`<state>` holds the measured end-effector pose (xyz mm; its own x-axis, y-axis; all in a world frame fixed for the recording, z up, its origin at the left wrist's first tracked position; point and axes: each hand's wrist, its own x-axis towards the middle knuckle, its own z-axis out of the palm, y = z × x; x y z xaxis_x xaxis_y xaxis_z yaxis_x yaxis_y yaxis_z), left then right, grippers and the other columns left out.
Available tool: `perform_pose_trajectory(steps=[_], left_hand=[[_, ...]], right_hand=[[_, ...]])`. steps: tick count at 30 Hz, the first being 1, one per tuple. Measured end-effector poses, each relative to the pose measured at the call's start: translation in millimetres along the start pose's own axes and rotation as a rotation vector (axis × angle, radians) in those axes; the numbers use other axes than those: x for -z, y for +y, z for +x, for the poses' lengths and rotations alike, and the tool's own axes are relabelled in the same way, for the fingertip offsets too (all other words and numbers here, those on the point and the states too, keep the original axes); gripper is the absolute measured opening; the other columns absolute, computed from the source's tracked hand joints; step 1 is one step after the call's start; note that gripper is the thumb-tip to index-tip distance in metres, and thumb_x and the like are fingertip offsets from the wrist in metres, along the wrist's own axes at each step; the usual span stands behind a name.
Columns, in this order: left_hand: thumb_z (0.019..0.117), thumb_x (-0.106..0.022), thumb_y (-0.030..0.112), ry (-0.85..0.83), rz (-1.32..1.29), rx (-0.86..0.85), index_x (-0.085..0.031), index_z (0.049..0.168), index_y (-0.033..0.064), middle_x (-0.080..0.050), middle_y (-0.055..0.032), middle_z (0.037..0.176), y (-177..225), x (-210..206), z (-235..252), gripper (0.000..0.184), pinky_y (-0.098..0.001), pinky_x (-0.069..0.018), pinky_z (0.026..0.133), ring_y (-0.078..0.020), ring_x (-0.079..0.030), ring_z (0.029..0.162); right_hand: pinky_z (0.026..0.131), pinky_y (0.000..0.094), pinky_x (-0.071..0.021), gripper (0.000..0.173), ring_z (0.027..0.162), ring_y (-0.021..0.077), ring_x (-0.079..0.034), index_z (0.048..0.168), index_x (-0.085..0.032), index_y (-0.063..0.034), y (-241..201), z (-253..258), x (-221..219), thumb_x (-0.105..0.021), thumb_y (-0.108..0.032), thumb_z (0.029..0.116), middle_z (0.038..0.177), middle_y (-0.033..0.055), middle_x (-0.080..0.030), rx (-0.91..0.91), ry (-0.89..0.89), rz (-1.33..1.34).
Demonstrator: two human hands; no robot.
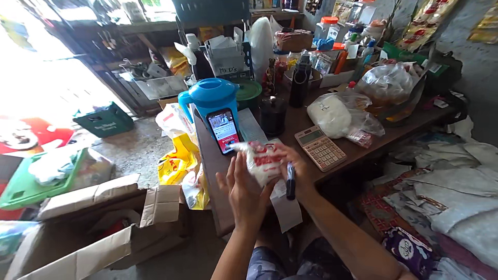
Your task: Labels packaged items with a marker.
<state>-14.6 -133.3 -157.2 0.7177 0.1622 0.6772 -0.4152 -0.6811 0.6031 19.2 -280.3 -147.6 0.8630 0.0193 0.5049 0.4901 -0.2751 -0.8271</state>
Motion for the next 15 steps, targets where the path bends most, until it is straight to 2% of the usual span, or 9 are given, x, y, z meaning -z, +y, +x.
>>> perform_pose_trajectory(steps=[2,4,6,8,10,12,13,14,15], left_hand=[[0.0798,-0.081,0.046,-0.026,-0.03,-0.016,-0.04,0.151,-0.0042,-0.056,-0.0192,0.147,2,-26,14,0.097,-0.0693,-0.0111,0.12,-0.0354,-0.047,0.141],[0.0805,-0.082,0.042,-0.081,-0.009,0.016,-0.037,0.155,0.0004,-0.051,-0.0169,0.152,-5,-54,16,0.097,-0.0685,-0.01,0.12,-0.0345,-0.045,0.143],[0.0819,-0.081,0.038,-0.207,0.035,0.104,-0.031,0.158,0.0003,-0.051,-0.0204,0.151,-12,-71,8,0.098,-0.0723,-0.0126,0.118,-0.0405,-0.046,0.141],[0.0855,-0.078,0.042,-0.308,0.033,0.159,-0.032,0.157,-0.0024,-0.051,-0.026,0.149,-14,-75,-6,0.096,-0.074,-0.0157,0.117,-0.0457,-0.047,0.138],[0.0891,-0.072,0.046,-0.346,0.006,0.125,-0.036,0.155,-0.0043,-0.046,-0.0266,0.153,-14,-63,-21,0.09,-0.0724,-0.0133,0.119,-0.0455,-0.041,0.143],[0.093,-0.067,0.05,-0.377,-0.036,0.064,-0.035,0.154,-0.0056,-0.04,-0.029,0.157,-21,-43,-42,0.089,-0.0704,-0.015,0.12,-0.047,-0.035,0.146],[0.094,-0.067,0.049,-0.392,-0.064,0.046,-0.032,0.155,-0.0059,-0.038,-0.0309,0.157,-27,-32,-51,0.089,-0.0682,-0.0179,0.12,-0.0478,-0.034,0.147],[0.095,-0.068,0.045,-0.403,-0.095,0.042,-0.03,0.156,-0.0065,-0.036,-0.0327,0.157,-35,-22,-58,0.088,-0.0635,-0.0228,0.121,-0.0475,-0.034,0.147],[0.0957,-0.069,0.041,-0.402,-0.12,0.047,-0.027,0.156,-0.0074,-0.036,-0.0336,0.156,-42,-15,-65,0.088,-0.0565,-0.0284,0.121,-0.0445,-0.035,0.147]], right_hand=[[0.101,0.0389,-0.054,0.022,0.124,0.0211,-0.062,0.11,-0.07,0.0023,9,23,19,-0.055,0.002,0.0935,0.141,0.0147,-0.06,0.055,-0.002,-0.15],[0.103,0.0435,-0.0524,0.025,0.123,0.0284,-0.063,0.116,-0.068,0.0042,27,43,30,-0.058,0.005,0.093,0.137,0.0198,-0.062,0.028,-0.055,-0.275],[0.106,0.0472,-0.0507,0.034,0.123,0.033,-0.063,0.124,-0.066,0.0044,52,51,35,-0.065,0.006,0.0907,0.133,0.0225,-0.063,-0.083,-0.198,-0.388],[0.105,0.0481,-0.0519,0.037,0.121,0.0346,-0.064,0.125,-0.066,0.0041,67,45,46,-0.071,0.004,0.0882,0.131,0.0235,-0.064,-0.091,-0.247,-0.422],[0.104,0.0435,-0.0531,0.031,0.122,0.0306,-0.065,0.122,-0.069,0.0047,66,25,69,-0.07,-0.001,0.0909,0.136,0.0217,-0.063,-0.017,-0.193,-0.372],[0.098,0.0358,-0.0567,0.017,0.115,0.0237,-0.068,0.107,-0.071,0.0056,54,-13,104,-0.067,-0.007,0.0958,0.132,0.0198,-0.065,0.026,-0.129,-0.306],[0.093,0.0329,-0.0588,0.014,0.108,0.02,-0.07,0.097,-0.07,0.0047,49,-35,126,-0.067,-0.009,0.0963,0.126,0.0186,-0.067,0.017,-0.098,-0.294],[0.087,0.0301,-0.0596,0.016,0.099,0.016,-0.07,0.094,-0.069,0.0039,45,-58,151,-0.068,-0.012,0.0967,0.119,0.0163,-0.069,-0.013,-0.081,-0.328],[0.079,0.027,-0.0588,0.018,0.088,0.0118,-0.068,0.097,-0.071,0.0028,45,-82,178,-0.067,-0.015,0.0974,0.112,0.0131,-0.07,-0.066,-0.078,-0.394]])
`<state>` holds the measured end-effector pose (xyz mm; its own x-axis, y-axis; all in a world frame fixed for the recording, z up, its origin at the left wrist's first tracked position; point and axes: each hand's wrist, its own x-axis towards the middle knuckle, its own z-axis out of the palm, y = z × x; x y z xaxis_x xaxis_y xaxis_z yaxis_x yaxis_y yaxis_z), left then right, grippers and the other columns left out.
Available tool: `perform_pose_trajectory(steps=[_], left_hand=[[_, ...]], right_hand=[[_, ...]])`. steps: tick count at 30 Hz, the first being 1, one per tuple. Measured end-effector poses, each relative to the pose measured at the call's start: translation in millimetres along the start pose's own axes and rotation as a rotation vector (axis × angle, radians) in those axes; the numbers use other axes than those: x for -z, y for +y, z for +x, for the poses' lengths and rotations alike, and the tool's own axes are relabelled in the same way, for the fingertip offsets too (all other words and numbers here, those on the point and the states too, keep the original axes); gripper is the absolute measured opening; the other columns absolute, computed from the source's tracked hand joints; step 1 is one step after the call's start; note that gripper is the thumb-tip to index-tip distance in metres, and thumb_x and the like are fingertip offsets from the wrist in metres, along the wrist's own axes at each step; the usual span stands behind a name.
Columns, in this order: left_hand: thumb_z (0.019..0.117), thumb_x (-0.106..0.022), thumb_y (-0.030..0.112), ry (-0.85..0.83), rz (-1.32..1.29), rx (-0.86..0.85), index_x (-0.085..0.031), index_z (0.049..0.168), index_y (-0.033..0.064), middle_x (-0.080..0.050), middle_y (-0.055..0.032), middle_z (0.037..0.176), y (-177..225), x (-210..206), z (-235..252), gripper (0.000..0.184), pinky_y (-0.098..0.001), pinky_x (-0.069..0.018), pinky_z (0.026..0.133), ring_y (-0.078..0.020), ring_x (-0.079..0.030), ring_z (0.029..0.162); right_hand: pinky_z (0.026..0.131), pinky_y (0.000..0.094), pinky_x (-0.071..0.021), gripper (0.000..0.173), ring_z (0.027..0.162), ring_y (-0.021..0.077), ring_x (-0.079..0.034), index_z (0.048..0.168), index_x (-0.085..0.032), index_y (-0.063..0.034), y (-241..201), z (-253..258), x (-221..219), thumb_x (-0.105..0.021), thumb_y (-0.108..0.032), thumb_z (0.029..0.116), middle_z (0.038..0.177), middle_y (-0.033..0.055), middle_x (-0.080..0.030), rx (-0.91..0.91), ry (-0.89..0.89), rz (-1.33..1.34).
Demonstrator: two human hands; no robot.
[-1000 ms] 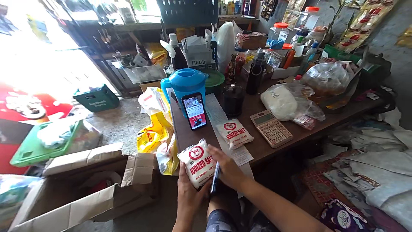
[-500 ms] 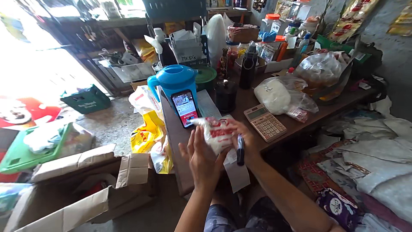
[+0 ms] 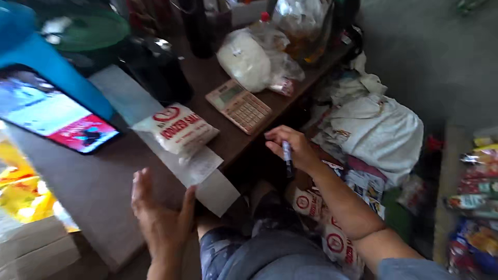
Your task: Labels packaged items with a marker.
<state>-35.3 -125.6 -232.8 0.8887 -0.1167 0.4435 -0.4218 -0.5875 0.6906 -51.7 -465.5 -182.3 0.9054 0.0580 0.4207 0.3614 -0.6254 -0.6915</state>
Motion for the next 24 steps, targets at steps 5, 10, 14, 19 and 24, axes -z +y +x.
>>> perform_pose_trajectory(steps=[5,10,14,19,24], left_hand=[[0.1002,-0.064,0.029,0.016,-0.114,-0.016,-0.024,0.154,-0.0102,-0.039,-0.0301,0.156,-19,10,-14,0.078,-0.0414,-0.039,0.117,-0.0313,-0.04,0.146],[0.0996,-0.065,0.03,0.011,-0.059,0.039,-0.031,0.15,-0.0133,-0.044,-0.0301,0.152,-31,-1,-17,0.074,-0.0384,-0.0432,0.114,-0.0313,-0.048,0.14],[0.0984,-0.067,0.032,0.011,-0.01,0.013,-0.038,0.147,-0.0113,-0.045,-0.0293,0.15,-40,-3,-21,0.071,-0.0444,-0.0433,0.115,-0.0345,-0.048,0.14],[0.0984,-0.066,0.036,0.017,0.035,0.037,-0.04,0.147,-0.0095,-0.044,-0.0302,0.15,-34,-2,-20,0.071,-0.0462,-0.0453,0.111,-0.0346,-0.047,0.139],[0.0981,-0.065,0.037,0.026,0.069,0.042,-0.038,0.147,-0.0127,-0.038,-0.0347,0.153,-26,1,-19,0.074,-0.0446,-0.0421,0.114,-0.0386,-0.042,0.143]], right_hand=[[0.076,0.0432,-0.0625,0.026,0.084,0.0241,-0.072,0.114,-0.069,0.0033,45,-127,87,-0.055,-0.018,0.1055,0.107,0.0169,-0.071,-0.644,-0.054,-0.256],[0.108,0.0574,-0.0462,0.032,0.124,0.0394,-0.062,0.133,-0.063,0.0003,41,-211,119,-0.05,-0.012,0.1062,0.134,0.0237,-0.063,-1.05,-0.347,-0.473],[0.104,0.0604,-0.0469,0.027,0.123,0.0399,-0.06,0.119,-0.072,-0.0029,23,-251,96,-0.066,-0.02,0.0992,0.13,0.022,-0.064,-1.091,-0.742,-0.409],[0.106,0.0659,-0.0424,0.066,0.134,0.0459,-0.051,0.145,-0.059,-0.0129,11,-283,54,-0.082,-0.023,0.0844,0.164,0.0167,-0.034,-1.146,-0.99,-0.456],[0.111,0.0638,-0.0375,0.056,0.135,0.0434,-0.05,0.138,-0.063,-0.0086,10,-286,39,-0.078,-0.024,0.0865,0.169,0.0153,-0.024,-1.208,-0.939,-0.584]])
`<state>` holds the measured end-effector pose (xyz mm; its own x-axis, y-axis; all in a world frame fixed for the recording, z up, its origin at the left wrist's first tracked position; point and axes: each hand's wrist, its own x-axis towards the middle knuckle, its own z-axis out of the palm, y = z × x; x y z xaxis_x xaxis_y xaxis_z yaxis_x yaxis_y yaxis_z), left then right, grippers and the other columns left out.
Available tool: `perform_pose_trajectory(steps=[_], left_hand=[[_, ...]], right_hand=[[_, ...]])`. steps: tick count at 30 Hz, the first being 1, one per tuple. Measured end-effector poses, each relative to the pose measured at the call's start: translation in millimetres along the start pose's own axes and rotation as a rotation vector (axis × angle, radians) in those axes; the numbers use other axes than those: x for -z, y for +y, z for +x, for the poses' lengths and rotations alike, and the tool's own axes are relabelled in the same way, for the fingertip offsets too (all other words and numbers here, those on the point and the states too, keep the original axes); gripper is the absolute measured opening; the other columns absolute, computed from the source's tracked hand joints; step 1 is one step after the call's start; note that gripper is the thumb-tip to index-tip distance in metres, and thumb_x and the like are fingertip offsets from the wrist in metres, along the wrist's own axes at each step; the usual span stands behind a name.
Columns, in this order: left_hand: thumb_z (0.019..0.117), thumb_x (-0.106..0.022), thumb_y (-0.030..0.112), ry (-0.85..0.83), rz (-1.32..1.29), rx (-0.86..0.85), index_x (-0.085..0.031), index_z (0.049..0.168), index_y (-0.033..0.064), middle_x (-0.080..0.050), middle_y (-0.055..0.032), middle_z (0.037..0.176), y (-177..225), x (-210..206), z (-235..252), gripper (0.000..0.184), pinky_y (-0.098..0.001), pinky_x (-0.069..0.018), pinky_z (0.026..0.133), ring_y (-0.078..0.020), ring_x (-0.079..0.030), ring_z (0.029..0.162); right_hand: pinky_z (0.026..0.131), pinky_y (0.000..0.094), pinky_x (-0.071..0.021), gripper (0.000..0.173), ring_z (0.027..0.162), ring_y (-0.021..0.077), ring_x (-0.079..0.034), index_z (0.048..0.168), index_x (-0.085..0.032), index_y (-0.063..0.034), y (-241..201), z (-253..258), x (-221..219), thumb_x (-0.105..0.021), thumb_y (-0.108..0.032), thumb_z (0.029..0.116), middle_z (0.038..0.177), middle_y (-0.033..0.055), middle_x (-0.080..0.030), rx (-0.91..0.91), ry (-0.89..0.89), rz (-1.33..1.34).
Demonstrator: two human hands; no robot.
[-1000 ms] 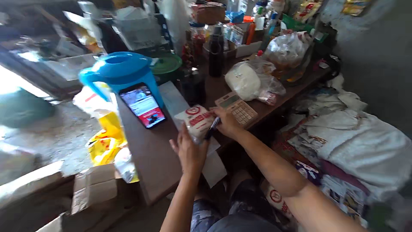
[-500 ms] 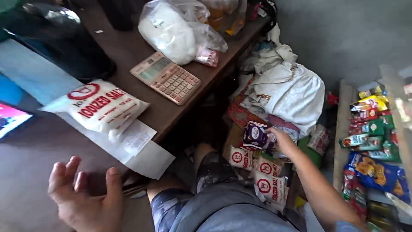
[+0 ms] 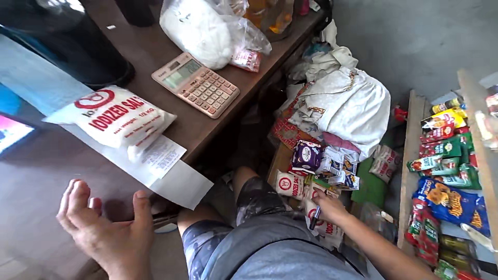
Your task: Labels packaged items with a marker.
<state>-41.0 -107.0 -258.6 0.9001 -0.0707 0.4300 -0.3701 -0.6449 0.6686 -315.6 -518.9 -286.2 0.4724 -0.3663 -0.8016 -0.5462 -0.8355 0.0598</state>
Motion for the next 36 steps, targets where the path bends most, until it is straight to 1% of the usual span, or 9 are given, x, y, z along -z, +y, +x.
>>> perform_pose_trajectory(steps=[4,6,8,12,15,17,24,30,36], left_hand=[[0.0974,-0.064,0.035,-0.002,-0.03,-0.036,-0.034,0.151,-0.0095,-0.033,-0.0351,0.156,11,2,4,0.076,-0.0437,-0.0405,0.114,-0.0383,-0.039,0.145],[0.0962,-0.064,0.033,0.01,-0.04,-0.051,-0.035,0.15,-0.0094,-0.033,-0.0356,0.155,17,4,7,0.074,-0.0445,-0.0413,0.113,-0.0387,-0.039,0.145],[0.0957,-0.065,0.033,0.016,-0.065,-0.051,-0.037,0.149,-0.0086,-0.034,-0.0349,0.155,19,6,8,0.073,-0.0452,-0.0424,0.111,-0.0387,-0.04,0.144],[0.0951,-0.065,0.035,0.029,-0.094,-0.036,-0.041,0.148,-0.0074,-0.035,-0.0332,0.156,19,5,7,0.071,-0.045,-0.0429,0.111,-0.0376,-0.041,0.143],[0.0953,-0.064,0.035,0.041,-0.099,-0.032,-0.042,0.148,-0.0059,-0.035,-0.0323,0.156,18,4,7,0.07,-0.0452,-0.043,0.111,-0.037,-0.042,0.143],[0.0952,-0.064,0.035,0.038,-0.101,-0.03,-0.041,0.149,-0.0044,-0.035,-0.0307,0.157,18,4,7,0.07,-0.0453,-0.0424,0.112,-0.0356,-0.042,0.143],[0.094,-0.066,0.032,0.053,-0.134,-0.036,-0.045,0.147,-0.0048,-0.037,-0.0291,0.157,18,5,8,0.068,-0.0447,-0.0433,0.113,-0.0354,-0.042,0.144],[0.0925,-0.067,0.026,0.06,-0.161,-0.036,-0.048,0.145,-0.0045,-0.041,-0.0269,0.155,16,3,9,0.063,-0.0464,-0.0456,0.11,-0.0337,-0.046,0.141],[0.0932,-0.067,0.027,0.074,-0.159,-0.012,-0.049,0.146,-0.0007,-0.044,-0.0225,0.154,15,0,8,0.062,-0.0467,-0.0462,0.11,-0.0312,-0.049,0.139]], right_hand=[[0.109,0.0653,-0.0389,0.059,0.136,0.0474,-0.048,0.141,-0.061,-0.0087,-10,3,4,-0.079,-0.023,0.0867,0.172,0.0158,-0.013,-0.032,-0.041,-0.012],[0.113,0.0661,-0.0338,0.06,0.141,0.0497,-0.04,0.141,-0.061,-0.0099,-14,4,5,-0.081,-0.022,0.0852,0.171,0.0171,-0.013,0.005,-0.047,-0.007],[0.114,0.0657,-0.0331,0.058,0.142,0.0495,-0.04,0.136,-0.064,-0.0095,-17,2,3,-0.083,-0.02,0.0827,0.17,0.017,-0.019,0.053,-0.034,0.004],[0.102,0.0628,-0.0487,0.049,0.125,0.0481,-0.056,0.128,-0.067,-0.0036,-20,1,-5,-0.082,-0.008,0.0812,0.158,0.0224,-0.039,0.164,-0.015,0.031],[0.095,0.0627,-0.0521,0.055,0.12,0.0435,-0.061,0.134,-0.063,-0.0065,-8,14,-9,-0.081,-0.009,0.0815,0.146,0.0219,-0.052,0.244,-0.036,0.021],[0.101,0.0629,-0.0486,0.065,0.126,0.0426,-0.058,0.141,-0.058,-0.0068,-5,23,-5,-0.083,-0.014,0.0817,0.145,0.0221,-0.054,0.293,-0.067,-0.012],[0.105,0.0652,-0.044,0.06,0.131,0.0469,-0.052,0.133,-0.063,0.003,-27,42,7,-0.085,-0.019,0.0816,0.144,0.0294,-0.051,0.292,-0.277,-0.182],[0.101,0.065,-0.0475,0.074,0.128,0.0472,-0.053,0.141,-0.059,-0.0081,-22,36,6,-0.09,-0.015,0.0747,0.15,0.0278,-0.044,0.354,-0.249,-0.14],[0.097,0.0653,-0.0484,0.047,0.112,0.0439,-0.064,0.126,-0.065,-0.003,3,25,-1,-0.081,-0.019,0.0844,0.119,0.0253,-0.067,0.412,-0.201,-0.027]])
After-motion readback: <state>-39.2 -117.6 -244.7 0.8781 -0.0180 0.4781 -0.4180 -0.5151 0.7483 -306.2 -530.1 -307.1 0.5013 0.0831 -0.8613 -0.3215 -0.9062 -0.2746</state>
